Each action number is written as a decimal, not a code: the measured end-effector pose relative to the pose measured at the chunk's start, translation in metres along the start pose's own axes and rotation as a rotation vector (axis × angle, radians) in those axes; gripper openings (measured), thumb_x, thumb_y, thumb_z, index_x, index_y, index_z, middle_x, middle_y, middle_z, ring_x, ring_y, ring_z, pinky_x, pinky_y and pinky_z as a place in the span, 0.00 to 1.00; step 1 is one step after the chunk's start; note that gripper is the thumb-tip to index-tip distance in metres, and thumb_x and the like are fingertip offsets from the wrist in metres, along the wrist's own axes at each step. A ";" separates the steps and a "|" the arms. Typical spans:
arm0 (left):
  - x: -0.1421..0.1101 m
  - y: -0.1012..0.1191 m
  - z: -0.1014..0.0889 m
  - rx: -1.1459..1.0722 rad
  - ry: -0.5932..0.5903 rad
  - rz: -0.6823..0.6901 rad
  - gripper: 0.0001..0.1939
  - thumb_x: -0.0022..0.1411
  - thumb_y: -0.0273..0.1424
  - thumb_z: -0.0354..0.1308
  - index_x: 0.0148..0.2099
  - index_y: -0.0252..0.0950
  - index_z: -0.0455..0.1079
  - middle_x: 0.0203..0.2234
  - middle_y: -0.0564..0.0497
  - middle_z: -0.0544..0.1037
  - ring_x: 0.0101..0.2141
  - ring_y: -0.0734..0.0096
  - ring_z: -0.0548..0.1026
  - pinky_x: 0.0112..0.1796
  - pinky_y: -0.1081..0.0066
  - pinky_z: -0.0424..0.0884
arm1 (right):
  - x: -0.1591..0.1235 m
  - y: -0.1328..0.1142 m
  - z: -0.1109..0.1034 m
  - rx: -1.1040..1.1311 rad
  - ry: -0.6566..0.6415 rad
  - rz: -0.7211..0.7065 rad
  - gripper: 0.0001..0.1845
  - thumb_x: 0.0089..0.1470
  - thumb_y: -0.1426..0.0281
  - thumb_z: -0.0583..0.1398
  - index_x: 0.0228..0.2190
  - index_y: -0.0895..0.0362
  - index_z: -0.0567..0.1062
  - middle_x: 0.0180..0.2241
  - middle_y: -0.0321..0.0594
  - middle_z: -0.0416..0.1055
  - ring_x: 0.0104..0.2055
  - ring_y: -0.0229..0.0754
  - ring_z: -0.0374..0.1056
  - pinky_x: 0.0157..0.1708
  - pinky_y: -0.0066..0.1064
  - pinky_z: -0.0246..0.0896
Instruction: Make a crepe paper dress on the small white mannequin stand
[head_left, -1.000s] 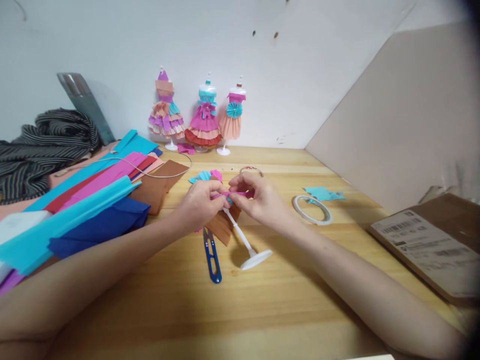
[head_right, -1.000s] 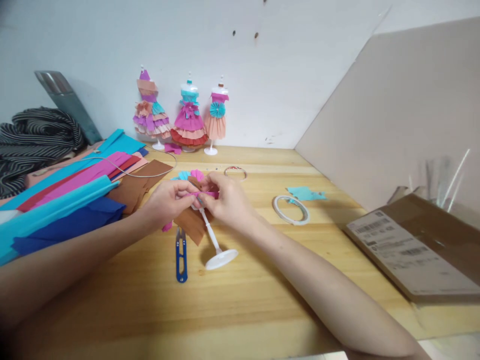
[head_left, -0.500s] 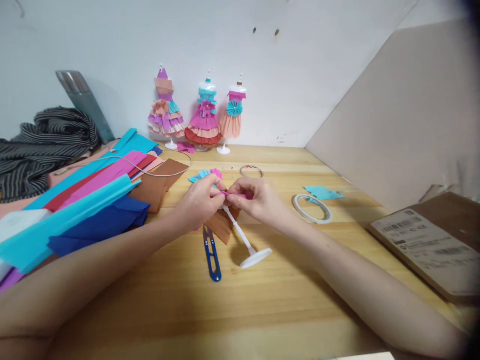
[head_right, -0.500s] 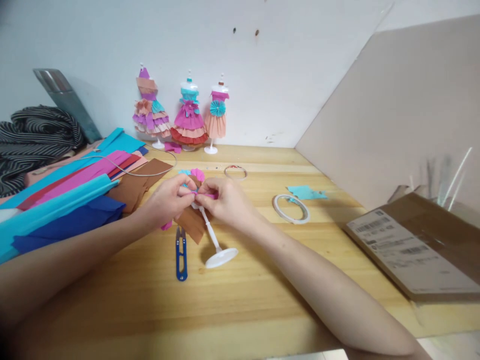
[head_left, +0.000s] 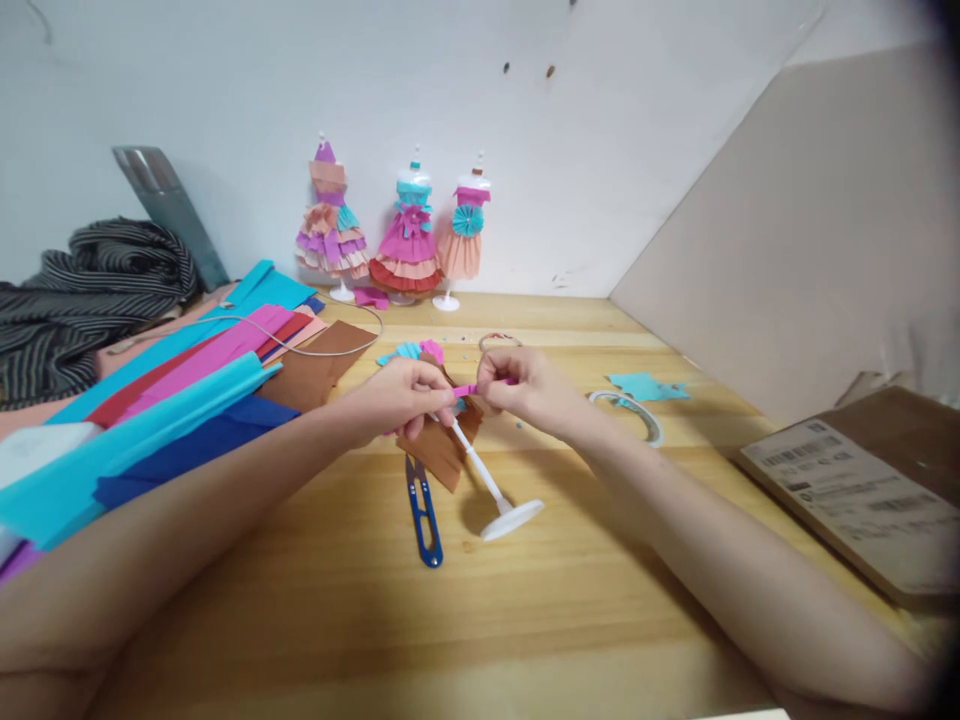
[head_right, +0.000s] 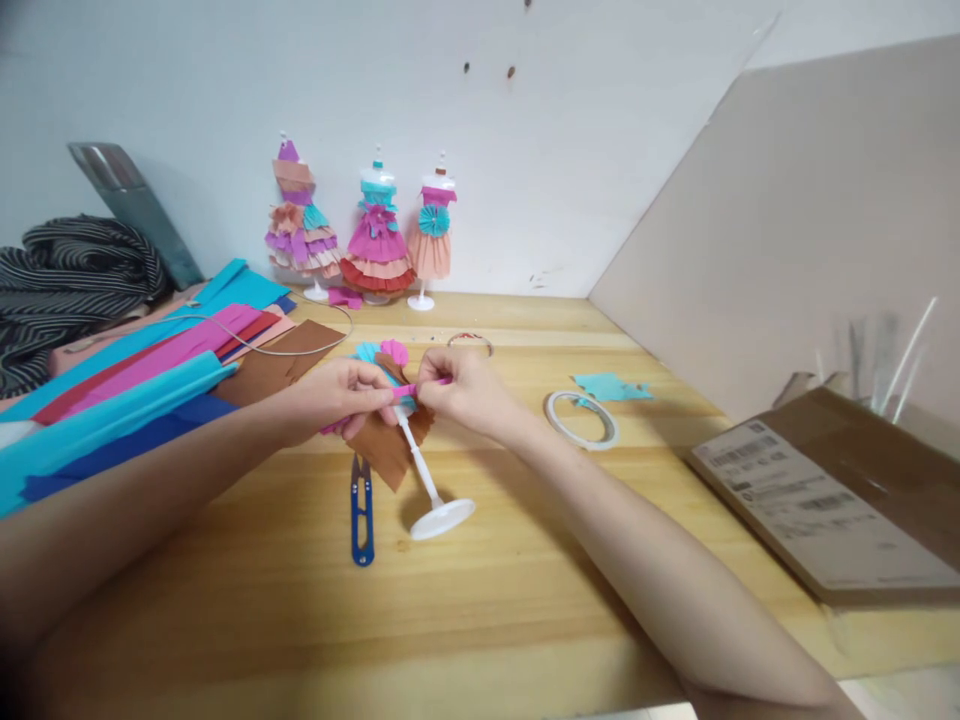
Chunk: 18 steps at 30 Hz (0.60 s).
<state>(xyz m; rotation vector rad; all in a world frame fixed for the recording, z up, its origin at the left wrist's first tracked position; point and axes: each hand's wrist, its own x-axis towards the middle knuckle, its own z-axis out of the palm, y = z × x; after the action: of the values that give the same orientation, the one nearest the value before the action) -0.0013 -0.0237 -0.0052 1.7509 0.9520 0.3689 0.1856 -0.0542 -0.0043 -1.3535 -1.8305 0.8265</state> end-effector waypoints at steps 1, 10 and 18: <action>0.001 -0.001 -0.002 -0.016 -0.022 0.014 0.14 0.59 0.38 0.56 0.30 0.32 0.71 0.11 0.57 0.67 0.10 0.84 0.55 0.13 0.80 0.48 | 0.001 -0.001 -0.001 0.007 0.003 0.022 0.04 0.36 0.70 0.54 0.15 0.57 0.64 0.14 0.31 0.61 0.18 0.32 0.55 0.19 0.25 0.48; 0.004 -0.008 -0.008 -0.197 -0.059 0.010 0.18 0.62 0.39 0.51 0.24 0.33 0.66 0.14 0.55 0.63 0.13 0.85 0.49 0.16 0.76 0.40 | 0.002 -0.004 -0.008 0.176 -0.047 0.129 0.04 0.32 0.71 0.56 0.13 0.56 0.64 0.10 0.31 0.62 0.14 0.31 0.56 0.16 0.24 0.51; 0.005 -0.008 -0.007 0.000 -0.051 0.203 0.14 0.57 0.37 0.56 0.42 0.34 0.71 0.23 0.55 0.70 0.20 0.80 0.61 0.21 0.78 0.54 | 0.003 0.001 -0.009 0.219 -0.032 0.199 0.04 0.32 0.71 0.57 0.13 0.57 0.66 0.11 0.32 0.62 0.14 0.31 0.58 0.15 0.23 0.54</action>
<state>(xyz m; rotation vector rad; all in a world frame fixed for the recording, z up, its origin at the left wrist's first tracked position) -0.0062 -0.0145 -0.0108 1.8534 0.7404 0.4523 0.1926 -0.0503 0.0005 -1.4006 -1.5925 1.1238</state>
